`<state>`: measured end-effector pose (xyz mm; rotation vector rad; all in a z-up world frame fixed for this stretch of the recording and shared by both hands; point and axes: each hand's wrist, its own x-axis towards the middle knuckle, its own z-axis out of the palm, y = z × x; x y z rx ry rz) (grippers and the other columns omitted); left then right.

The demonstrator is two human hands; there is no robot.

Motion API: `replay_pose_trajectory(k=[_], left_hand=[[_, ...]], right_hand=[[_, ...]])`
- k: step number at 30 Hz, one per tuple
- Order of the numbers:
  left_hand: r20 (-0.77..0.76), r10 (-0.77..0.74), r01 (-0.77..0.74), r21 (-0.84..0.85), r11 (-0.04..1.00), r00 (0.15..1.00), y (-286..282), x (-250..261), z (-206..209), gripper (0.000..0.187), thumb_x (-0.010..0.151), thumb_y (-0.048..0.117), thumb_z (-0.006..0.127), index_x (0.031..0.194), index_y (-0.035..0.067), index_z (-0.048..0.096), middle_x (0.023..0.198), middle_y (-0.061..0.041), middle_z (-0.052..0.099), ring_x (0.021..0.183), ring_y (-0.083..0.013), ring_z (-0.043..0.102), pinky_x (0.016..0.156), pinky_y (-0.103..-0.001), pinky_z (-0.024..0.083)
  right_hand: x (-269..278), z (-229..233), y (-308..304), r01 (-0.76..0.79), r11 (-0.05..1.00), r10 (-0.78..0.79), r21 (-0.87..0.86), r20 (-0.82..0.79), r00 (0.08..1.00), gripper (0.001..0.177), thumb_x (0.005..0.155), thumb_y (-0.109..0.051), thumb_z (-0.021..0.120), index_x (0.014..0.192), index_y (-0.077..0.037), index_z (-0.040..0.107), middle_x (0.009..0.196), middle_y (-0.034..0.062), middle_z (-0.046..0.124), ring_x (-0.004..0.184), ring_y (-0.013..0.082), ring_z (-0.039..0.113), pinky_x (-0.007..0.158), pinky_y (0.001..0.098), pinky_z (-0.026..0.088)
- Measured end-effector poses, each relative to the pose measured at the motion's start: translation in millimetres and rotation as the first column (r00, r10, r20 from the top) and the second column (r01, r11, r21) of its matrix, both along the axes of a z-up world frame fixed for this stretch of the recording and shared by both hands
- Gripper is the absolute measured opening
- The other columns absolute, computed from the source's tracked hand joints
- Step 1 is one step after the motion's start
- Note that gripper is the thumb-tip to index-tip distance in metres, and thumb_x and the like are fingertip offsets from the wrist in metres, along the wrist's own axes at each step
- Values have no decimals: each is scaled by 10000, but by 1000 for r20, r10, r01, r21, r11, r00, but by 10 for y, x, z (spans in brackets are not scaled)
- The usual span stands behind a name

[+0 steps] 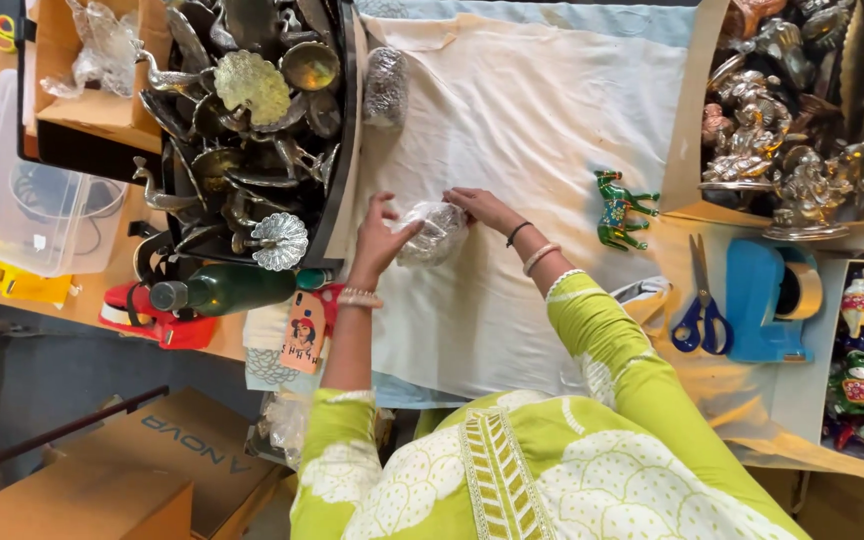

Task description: The person wraps small decorative items, including a green figurine and a silver leaf-shaped ornament, in bubble wrap. They use their hands to fold the bubble wrap around each item and secure it with clear tape. The wrapped items are then placed on the table.

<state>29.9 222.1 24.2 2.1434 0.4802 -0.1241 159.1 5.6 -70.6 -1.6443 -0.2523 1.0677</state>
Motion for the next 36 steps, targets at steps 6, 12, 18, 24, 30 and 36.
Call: replay_pose_trajectory(k=[6, 12, 18, 24, 30, 36], left_hand=[[329, 105, 3, -312, 950, 939, -447, -654, -167, 970, 728, 219, 924, 1517, 83, 376, 1484, -112, 451, 1282, -269, 519, 1117, -394, 505], [460, 274, 5, -518, 855, 845, -682, -567, -297, 980, 801, 160, 895, 1580, 88, 304, 1616, -104, 343, 1506, -255, 361, 1263, -402, 357], [344, 253, 57, -684, 728, 904, -512, -401, -239, 950, 768, 118, 873, 1528, 125, 303, 1530, -74, 380, 1424, -229, 415, 1192, -365, 420], [285, 423, -125, -687, 716, 860, -511, -373, -599, 795, 757, 30, 793, 1442, 112, 398, 1355, -80, 465, 1291, -229, 508, 1097, -356, 490], [360, 588, -314, -587, 746, 724, -391, -48, -437, 772, 758, 144, 809, 1417, 100, 411, 1360, -78, 432, 1298, -252, 459, 1080, -373, 492], [534, 508, -398, -315, 862, 676, -152, 471, -641, 732, 800, 236, 804, 1418, 87, 441, 1371, -126, 502, 1315, -295, 522, 1111, -442, 459]], right_hand=[[-64, 93, 45, -50, 997, 52, -62, 35, 998, 437, 1000, -489, 611, 1127, -86, 720, 861, 16, 653, 742, 124, 570, 697, 295, 506], [-142, 21, 130, 77, 996, -72, -50, 106, 992, 473, 1005, -479, 604, 1175, -55, 728, 905, 25, 663, 782, 120, 571, 705, 305, 504], [-114, -594, 171, 99, 995, -95, -16, 167, 981, 497, 1049, -464, 518, 1235, -38, 694, 967, 41, 718, 856, 116, 603, 795, 302, 516], [-125, -712, 246, 182, 982, -186, 58, 76, 980, 517, 1063, -469, 479, 1220, -38, 716, 1015, 57, 718, 877, 136, 594, 843, 339, 506], [-302, 109, 46, 287, 957, -277, 34, 391, 878, 396, 1077, -388, 486, 1355, -124, 585, 1189, 94, 549, 1030, 257, 552, 951, 413, 493], [-673, -58, -805, 106, 954, 228, -282, 907, 353, 503, 970, -363, 588, 1417, -140, 532, 1469, 147, 484, 1347, 330, 434, 1094, 470, 356]])
